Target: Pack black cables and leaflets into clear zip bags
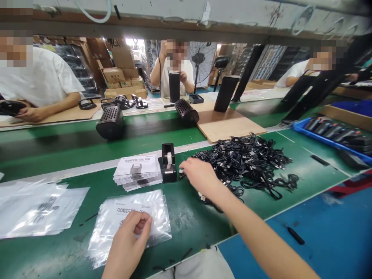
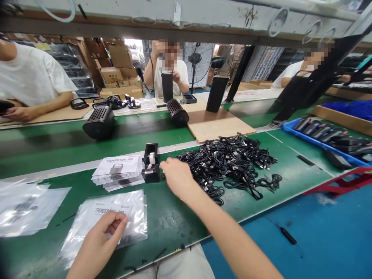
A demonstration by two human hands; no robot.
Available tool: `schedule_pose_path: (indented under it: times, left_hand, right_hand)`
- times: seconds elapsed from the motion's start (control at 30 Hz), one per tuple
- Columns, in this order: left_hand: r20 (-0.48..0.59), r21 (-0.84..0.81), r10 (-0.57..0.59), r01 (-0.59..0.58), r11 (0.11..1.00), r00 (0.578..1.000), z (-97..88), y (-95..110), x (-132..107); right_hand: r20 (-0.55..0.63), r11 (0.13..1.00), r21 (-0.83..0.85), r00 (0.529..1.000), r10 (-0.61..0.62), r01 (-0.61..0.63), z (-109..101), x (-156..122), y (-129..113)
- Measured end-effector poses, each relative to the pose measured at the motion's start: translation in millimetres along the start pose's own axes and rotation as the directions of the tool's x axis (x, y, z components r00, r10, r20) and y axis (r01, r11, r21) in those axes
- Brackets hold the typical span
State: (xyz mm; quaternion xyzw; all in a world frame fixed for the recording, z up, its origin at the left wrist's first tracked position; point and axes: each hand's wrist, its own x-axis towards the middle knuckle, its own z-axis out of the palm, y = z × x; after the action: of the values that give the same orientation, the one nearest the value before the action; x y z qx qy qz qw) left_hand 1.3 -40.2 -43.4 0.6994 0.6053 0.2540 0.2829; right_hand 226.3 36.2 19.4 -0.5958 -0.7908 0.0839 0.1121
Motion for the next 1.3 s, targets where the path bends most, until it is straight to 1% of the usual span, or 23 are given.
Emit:
schedule_pose_path:
  times: [0.07,0.17,0.23,0.3,0.37,0.4,0.43,0.47,0.5,0.53,0.57,0.63,0.67,0.73,0.83,0.9,0.97,1.03,1.1,1.17,1.2,1.23,1.3]
  left_hand:
    - [0.036,0.024,-0.017,0.016,1.000,0.999,2.2,0,2]
    - [0.032,0.023,-0.049,0.048,0.999,0.998,4.9,4,3]
    - [0.004,-0.002,-0.056,0.056,0.998,0.998,5.2,7,3]
    - [-0.007,-0.030,-0.055,0.055,0.998,0.998,4.2,9,2]
    - [0.016,-0.047,-0.062,0.062,0.997,0.998,2.7,10,1]
    - [0.032,-0.054,-0.069,0.071,0.996,0.997,2.2,10,2]
    - [0.046,-0.064,-0.076,0.079,0.995,0.996,1.9,9,2]
    - [0.056,-0.079,-0.085,0.089,0.993,0.995,1.9,8,2]
    - [0.058,-0.103,-0.091,0.096,0.990,0.994,2.2,6,2]
    - [0.051,-0.136,-0.093,0.100,0.986,0.994,2.5,5,2]
    - [0.031,-0.176,-0.098,0.102,0.979,0.995,2.8,4,3]
    - [-0.044,-0.260,-0.123,0.108,0.960,0.991,2.9,3,2]
    - [-0.082,-0.300,-0.142,0.111,0.948,0.987,2.6,2,2]
    - [-0.121,-0.367,-0.168,0.113,0.923,0.978,1.8,3,1]
    - [-0.135,-0.427,-0.159,0.088,0.900,0.978,1.5,3,-2]
    - [-0.160,-0.413,-0.144,0.066,0.908,0.977,2.2,2,-3]
    - [-0.183,-0.364,-0.127,0.053,0.930,0.975,2.9,3,-4]
    - [-0.188,-0.316,-0.103,0.039,0.948,0.977,2.7,6,-4]
    - [-0.191,-0.296,-0.079,0.019,0.955,0.978,0.9,12,-3]
    - [-0.209,-0.305,-0.065,-0.002,0.952,0.976,-3.0,18,-2]
    - [-0.226,-0.318,-0.072,-0.003,0.948,0.971,-5.9,20,0]
    - [-0.252,-0.336,-0.085,-0.005,0.942,0.964,-9.5,23,1]
    - [-0.307,-0.382,-0.112,-0.014,0.924,0.945,-18.7,27,5]
  right_hand:
    - [0.005,0.999,-0.043,1.000,-0.024,0.024,-2,26,24]
    - [0.035,0.997,-0.036,0.997,-0.071,0.072,1,54,47]
    - [0.008,0.996,0.005,0.996,-0.085,0.085,0,58,54]
    - [-0.075,0.997,0.048,0.995,-0.064,0.068,-4,50,52]
    - [-0.191,0.990,0.139,0.982,-0.008,0.035,-4,30,41]
    - [-0.227,0.981,0.193,0.974,0.018,0.027,-1,17,31]
    - [-0.251,0.933,0.357,0.967,0.049,0.045,5,4,20]
    - [-0.185,0.858,0.508,0.982,0.027,0.072,13,-10,7]
    - [-0.078,0.794,0.603,0.996,-0.044,0.082,22,-22,-6]
    - [0.024,0.763,0.639,0.990,-0.141,0.094,32,-32,-18]
    - [0.079,0.770,0.631,0.979,-0.188,0.098,41,-40,-29]
    - [0.157,0.808,0.585,0.966,-0.206,0.077,54,-50,-44]
    - [0.176,0.824,0.563,0.964,-0.200,0.068,57,-52,-47]
    - [0.195,0.836,0.546,0.962,-0.190,0.054,54,-53,-50]
    - [0.195,0.806,0.585,0.948,-0.250,0.092,42,-52,-48]
    - [0.197,0.768,0.635,0.942,-0.272,0.089,38,-50,-50]
    - [0.198,0.744,0.668,0.957,-0.213,0.027,42,-48,-55]
    - [0.171,0.746,0.666,0.976,-0.137,-0.012,49,-44,-60]
    - [0.097,0.787,0.616,0.989,-0.113,0.030,55,-39,-66]
    - [0.034,0.825,0.554,0.987,-0.157,0.112,53,-35,-71]
    - [0.018,0.822,0.550,0.982,-0.188,0.148,49,-34,-73]
    - [0.011,0.799,0.574,0.975,-0.224,0.177,43,-32,-75]
    - [0.024,0.707,0.674,0.950,-0.311,0.215,25,-27,-78]
